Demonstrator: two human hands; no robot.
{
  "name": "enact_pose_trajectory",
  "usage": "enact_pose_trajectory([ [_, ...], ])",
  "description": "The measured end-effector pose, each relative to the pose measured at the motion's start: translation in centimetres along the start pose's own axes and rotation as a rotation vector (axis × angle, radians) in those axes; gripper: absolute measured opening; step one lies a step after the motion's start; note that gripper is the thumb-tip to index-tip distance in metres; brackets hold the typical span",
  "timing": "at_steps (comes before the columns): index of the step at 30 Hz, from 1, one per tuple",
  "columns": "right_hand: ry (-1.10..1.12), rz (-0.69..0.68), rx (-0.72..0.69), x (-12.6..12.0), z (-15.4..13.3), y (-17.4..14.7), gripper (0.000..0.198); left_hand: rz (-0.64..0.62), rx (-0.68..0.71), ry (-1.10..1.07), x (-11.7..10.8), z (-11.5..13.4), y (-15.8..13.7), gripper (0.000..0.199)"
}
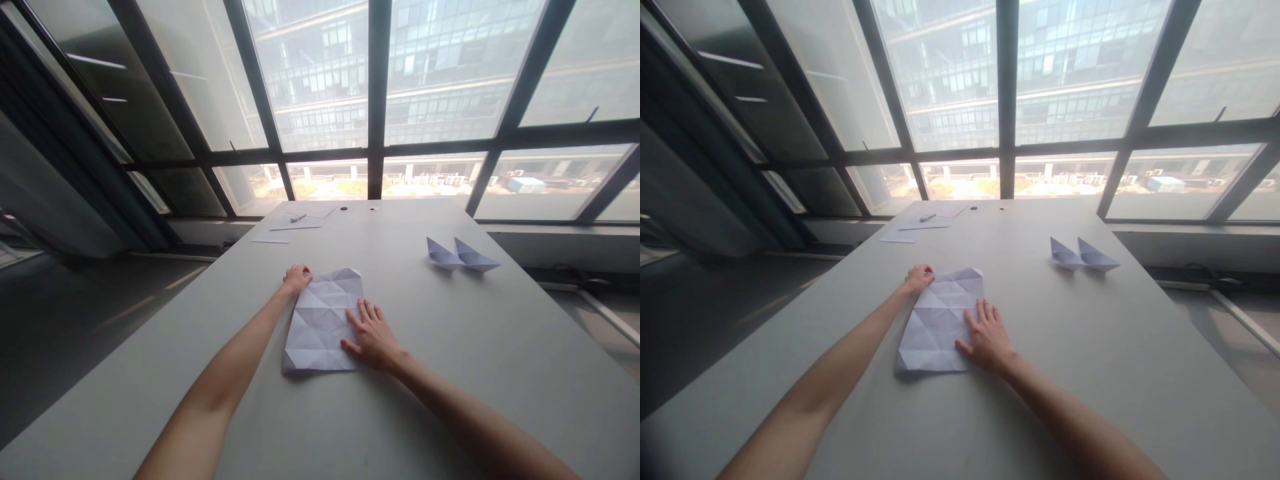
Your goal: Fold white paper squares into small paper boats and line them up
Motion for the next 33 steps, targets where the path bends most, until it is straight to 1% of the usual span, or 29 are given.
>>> enact_pose_trajectory([
  [3, 0.004, 0.008, -0.001, 0.0, 0.0, 0.0, 0.08, 0.043, 0.019, 0.022, -0.2, 0.4, -1.3, 0.031],
  [6, 0.006, 0.0, 0.006, 0.1, 0.1, 0.1, 0.081, 0.062, 0.072, 0.037, -1.1, 1.8, -2.6, 0.031],
  [8, 0.007, -0.007, 0.013, 0.2, 0.1, 0.1, 0.08, 0.076, 0.108, 0.037, -1.9, 3.5, -3.2, 0.031],
  [10, 0.009, -0.009, 0.017, 0.4, -0.1, 0.0, 0.081, 0.087, 0.164, 0.021, -2.4, 6.3, -3.6, 0.035],
  [11, 0.01, -0.005, 0.019, 0.5, -0.2, 0.0, 0.081, 0.077, 0.198, 0.008, -2.3, 8.0, -3.8, 0.036],
  [13, 0.013, 0.018, 0.028, 0.7, -0.6, 0.0, 0.081, 0.022, 0.261, -0.022, -1.1, 11.7, -4.3, 0.031],
  [15, 0.017, 0.052, 0.05, 1.0, -1.1, -0.1, 0.082, -0.031, 0.285, -0.05, 0.9, 14.9, -4.6, 0.027],
  [17, 0.023, 0.078, 0.078, 1.3, -1.7, -0.2, 0.082, -0.055, 0.263, -0.074, 2.8, 16.9, -4.6, 0.026],
  [18, 0.027, 0.084, 0.091, 1.5, -2.1, -0.3, 0.083, -0.06, 0.24, -0.086, 3.5, 17.3, -4.6, 0.026],
  [20, 0.046, 0.096, 0.115, 1.5, -2.4, -0.7, 0.083, -0.056, 0.197, -0.114, 4.5, 17.4, -4.4, 0.028],
  [22, 0.079, 0.14, 0.114, 0.8, -2.1, -1.1, 0.078, -0.045, 0.164, -0.144, 5.0, 16.8, -4.2, 0.029],
  [23, 0.094, 0.179, 0.107, 0.0, -1.5, -1.2, 0.072, -0.038, 0.155, -0.16, 5.1, 16.5, -4.2, 0.029],
  [24, 0.104, 0.227, 0.105, -1.0, -0.5, -1.2, 0.065, -0.024, 0.146, -0.175, 5.1, 16.1, -4.1, 0.029],
  [26, 0.097, 0.331, 0.142, -3.6, 3.0, -0.9, 0.054, 0.009, 0.137, -0.201, 5.0, 15.5, -4.2, 0.03],
  [28, 0.053, 0.441, 0.269, -6.9, 8.3, -0.5, 0.047, 0.043, 0.133, -0.219, 4.9, 15.1, -4.5, 0.029],
  [30, -0.038, 0.527, 0.385, -10.1, 13.9, -0.2, 0.045, 0.067, 0.132, -0.236, 4.7, 14.7, -5.1, 0.027],
  [33, -0.258, 0.577, 0.489, -13.9, 20.9, 0.0, 0.039, 0.097, 0.127, -0.261, 4.2, 14.0, -6.0, 0.028],
])
Point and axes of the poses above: each hand's wrist, its own y-axis towards the middle knuckle, its own x-axis out of the palm, z = x × y, the point moved 8 cm from there along y, towards the middle knuckle, and after that the axes turned 1 degree about x, right-handed, at the moved point
